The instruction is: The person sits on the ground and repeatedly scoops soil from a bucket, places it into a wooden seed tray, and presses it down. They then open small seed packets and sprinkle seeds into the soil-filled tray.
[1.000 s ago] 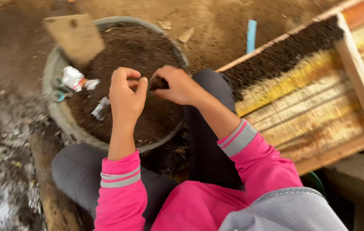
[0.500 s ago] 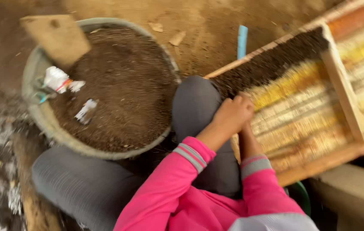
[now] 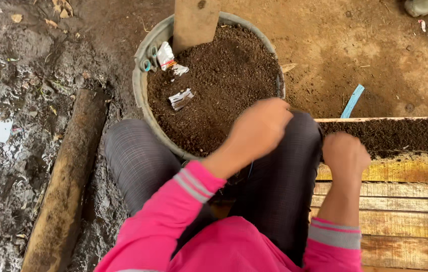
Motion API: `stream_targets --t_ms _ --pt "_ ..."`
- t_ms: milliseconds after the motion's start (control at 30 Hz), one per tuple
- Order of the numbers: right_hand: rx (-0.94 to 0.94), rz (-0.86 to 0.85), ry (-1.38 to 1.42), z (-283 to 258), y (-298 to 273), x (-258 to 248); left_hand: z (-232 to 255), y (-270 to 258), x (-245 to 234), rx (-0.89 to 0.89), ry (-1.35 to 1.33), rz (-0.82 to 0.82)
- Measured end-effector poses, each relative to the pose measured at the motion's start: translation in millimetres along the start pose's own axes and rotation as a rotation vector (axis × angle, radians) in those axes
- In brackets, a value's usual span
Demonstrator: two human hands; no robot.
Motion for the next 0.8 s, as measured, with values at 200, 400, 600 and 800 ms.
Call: stream_targets --t_ms 200,400,600,800 --pt "-0.827 -0.155 0.901 -253.7 34.4 -108.2 -152.7 -72.2 -70.1 -0.542 0.645 -0.186" --pt "-0.738 -0.244 0.979 -348.0 46.6 -31.2 -184.6 -84.1 -80.6 -0.692 0.538 -0.151" --pt "-0.413 -0.276 1.555 -304.7 -4.4 -107.8 -187.5 -90.2 -104.0 -0.804 -0.179 0.215" --pt "-0.383 -0.228 1.78 -309.0 -18.1 -153.2 -197.9 -88.9 -67.7 -0.953 -1.072 0.379"
Point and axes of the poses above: each hand's wrist, its own y-axis towards the middle knuckle, its own x-axis out of the palm, z = x × y, the point moved 4 cm from there along y, towards the middle knuckle, and after that the axes turned 2 degrees about y, right-handed, at the moved point
